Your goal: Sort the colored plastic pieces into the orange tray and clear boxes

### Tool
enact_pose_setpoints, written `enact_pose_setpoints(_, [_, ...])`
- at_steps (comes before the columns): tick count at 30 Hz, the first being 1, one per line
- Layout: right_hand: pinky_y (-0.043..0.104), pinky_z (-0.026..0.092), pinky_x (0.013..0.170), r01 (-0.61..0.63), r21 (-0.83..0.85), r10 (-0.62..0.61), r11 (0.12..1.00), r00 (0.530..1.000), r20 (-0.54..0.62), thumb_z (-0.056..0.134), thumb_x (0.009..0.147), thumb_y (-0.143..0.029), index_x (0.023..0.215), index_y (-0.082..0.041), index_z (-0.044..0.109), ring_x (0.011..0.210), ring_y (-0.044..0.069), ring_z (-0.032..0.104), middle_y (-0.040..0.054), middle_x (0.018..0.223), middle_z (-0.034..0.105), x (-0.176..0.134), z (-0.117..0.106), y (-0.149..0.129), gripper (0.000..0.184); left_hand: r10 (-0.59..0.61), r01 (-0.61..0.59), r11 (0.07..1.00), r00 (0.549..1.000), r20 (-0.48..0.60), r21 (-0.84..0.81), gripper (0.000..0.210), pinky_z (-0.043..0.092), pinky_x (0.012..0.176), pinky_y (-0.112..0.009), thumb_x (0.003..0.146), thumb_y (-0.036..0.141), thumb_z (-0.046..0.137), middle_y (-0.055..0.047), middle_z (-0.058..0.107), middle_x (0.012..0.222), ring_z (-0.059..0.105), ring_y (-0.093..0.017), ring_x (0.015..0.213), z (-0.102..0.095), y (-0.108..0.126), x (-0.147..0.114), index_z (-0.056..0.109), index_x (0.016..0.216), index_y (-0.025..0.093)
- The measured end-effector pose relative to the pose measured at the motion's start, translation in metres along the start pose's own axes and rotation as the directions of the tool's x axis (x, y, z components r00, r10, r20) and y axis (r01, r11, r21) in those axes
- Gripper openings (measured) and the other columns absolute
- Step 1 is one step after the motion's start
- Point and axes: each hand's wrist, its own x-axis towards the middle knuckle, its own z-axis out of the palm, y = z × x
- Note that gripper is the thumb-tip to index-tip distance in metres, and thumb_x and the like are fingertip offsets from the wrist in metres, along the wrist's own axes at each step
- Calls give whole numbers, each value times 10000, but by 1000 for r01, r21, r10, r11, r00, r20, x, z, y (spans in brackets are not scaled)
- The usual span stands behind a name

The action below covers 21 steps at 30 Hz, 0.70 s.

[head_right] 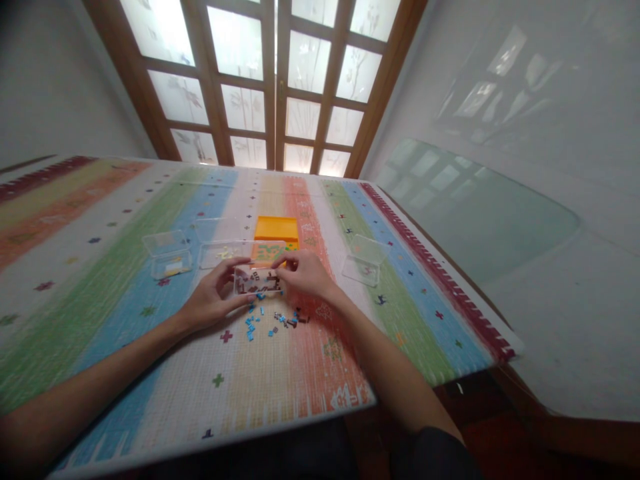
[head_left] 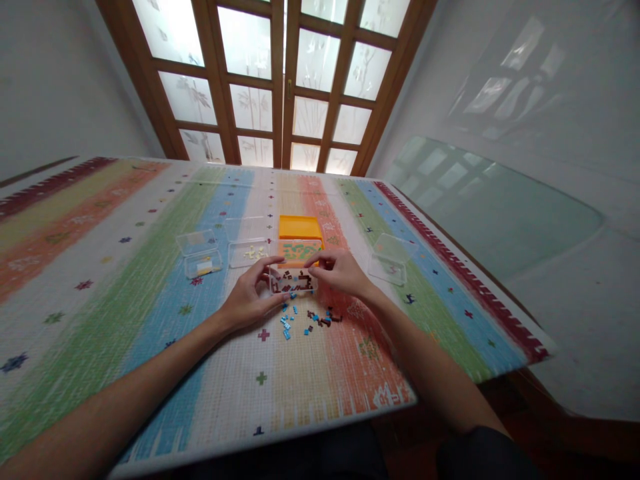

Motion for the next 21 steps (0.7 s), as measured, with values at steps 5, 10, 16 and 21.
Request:
enact_pose_setpoints(5, [238, 283, 536, 88, -2, -88, 996, 995, 43, 622, 845, -228, 900, -155, 818, 514, 85, 394, -46, 564, 545, -2, -10, -1, 217, 1, -1, 1000, 1000, -1, 9, 622, 577, 878, -374, 813, 292, 831, -79, 702, 1114, 692, -201, 929, 0, 0, 0, 566, 1364, 177])
enact_pose_setpoints(10, [241, 315, 562, 131, -131, -113, 983, 984, 138, 605, 834, -161, 973, -162, 849, 513, 84, 441, -23, 575, 614, -6, -6, -5, 280, 1, -1, 1000, 1000, 4, -4, 628, 588, 834, -355, 821, 292, 823, -86, 708, 1130, 698, -196, 910, 1, 0, -1, 555, 1377, 177])
enact_pose_setpoints(16, [244, 347, 584, 146, -296, -110, 944, 985, 132, 624, 829, -132, 1003, -180, 865, 528, 98, 510, 30, 640, 716, -8, -4, -8, 301, 6, -6, 1000, 1000, 10, -10, 636, 589, 849, -361, 823, 299, 825, -92, 709, 1139, 696, -194, 914, 0, 0, 0, 550, 1382, 169])
enact_pose_setpoints(21, [242, 366, 596, 155, -304, -128, 940, 986, 108, 618, 828, -135, 1016, -200, 866, 540, 103, 530, 38, 669, 742, -8, -4, -6, 317, 14, -14, 1000, 1000, 5, 24, 620, 585, 867, -366, 821, 291, 833, -90, 710, 1151, 695, -200, 938, -1, 1, 0, 564, 1370, 183])
